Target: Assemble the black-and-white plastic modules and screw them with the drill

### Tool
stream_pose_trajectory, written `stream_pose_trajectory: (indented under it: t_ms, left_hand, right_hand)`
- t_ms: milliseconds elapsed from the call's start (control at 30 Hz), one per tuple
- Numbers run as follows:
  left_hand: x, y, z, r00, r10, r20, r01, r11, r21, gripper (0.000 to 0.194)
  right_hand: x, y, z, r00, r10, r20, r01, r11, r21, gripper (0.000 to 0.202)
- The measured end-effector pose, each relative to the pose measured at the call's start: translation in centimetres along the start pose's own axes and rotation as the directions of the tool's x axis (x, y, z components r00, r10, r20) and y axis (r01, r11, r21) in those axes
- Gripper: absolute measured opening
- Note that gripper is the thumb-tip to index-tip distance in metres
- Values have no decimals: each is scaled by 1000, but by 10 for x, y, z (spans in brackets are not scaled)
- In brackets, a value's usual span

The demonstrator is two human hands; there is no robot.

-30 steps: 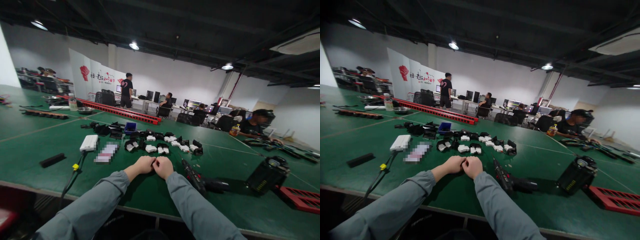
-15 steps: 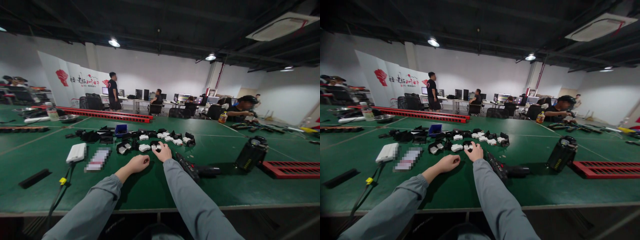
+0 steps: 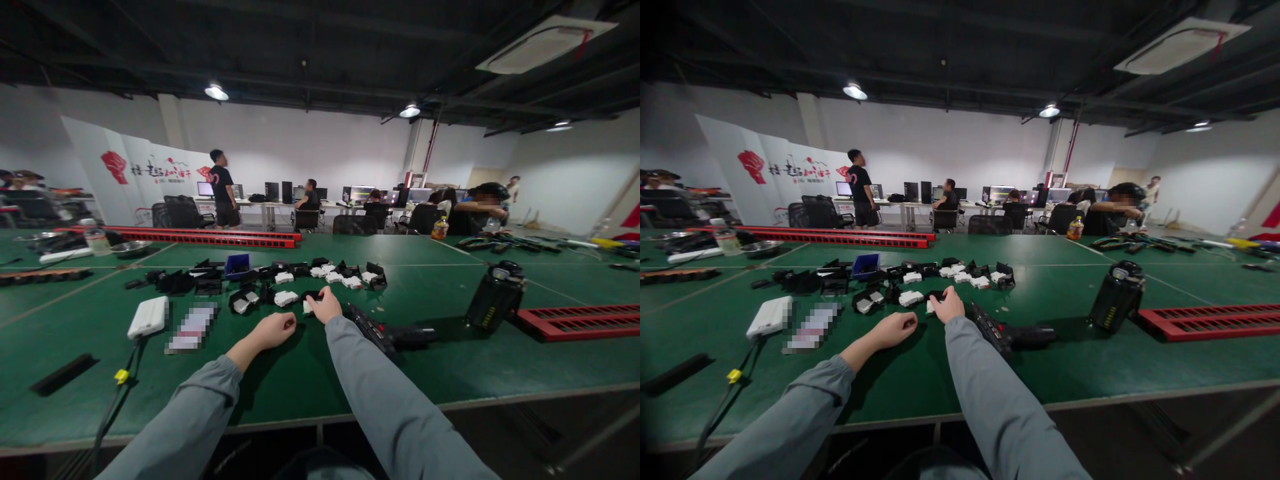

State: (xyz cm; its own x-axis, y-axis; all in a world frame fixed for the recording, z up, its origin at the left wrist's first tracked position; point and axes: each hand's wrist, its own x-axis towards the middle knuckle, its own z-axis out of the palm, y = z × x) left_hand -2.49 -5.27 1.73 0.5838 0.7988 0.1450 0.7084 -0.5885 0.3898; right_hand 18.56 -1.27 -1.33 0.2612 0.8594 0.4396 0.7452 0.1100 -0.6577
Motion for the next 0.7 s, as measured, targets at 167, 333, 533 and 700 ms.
stream_pose_trajectory:
  t_ms: [167, 333, 533, 700]
  left_hand:
    - [1, -1, 1, 1000, -4, 7, 4, 1000, -13, 20]
    - [1, -2, 2, 1000, 6, 3, -6, 1000, -14, 20]
    - [1, -2, 3, 997, 14, -74, -17, 999, -46, 17]
    - [2, -4, -7, 900, -144, -412, 86, 984, -157, 19]
  right_hand:
    - [6, 7, 6, 998, 19, -58, -10, 987, 159, 30]
    - [8, 9, 4, 993, -18, -117, 41, 979, 201, 22]
    - [3, -4, -8, 973, -104, -207, 152, 960, 233, 18]
    - [-11, -29, -30, 898, -328, -293, 403, 882, 245, 13]
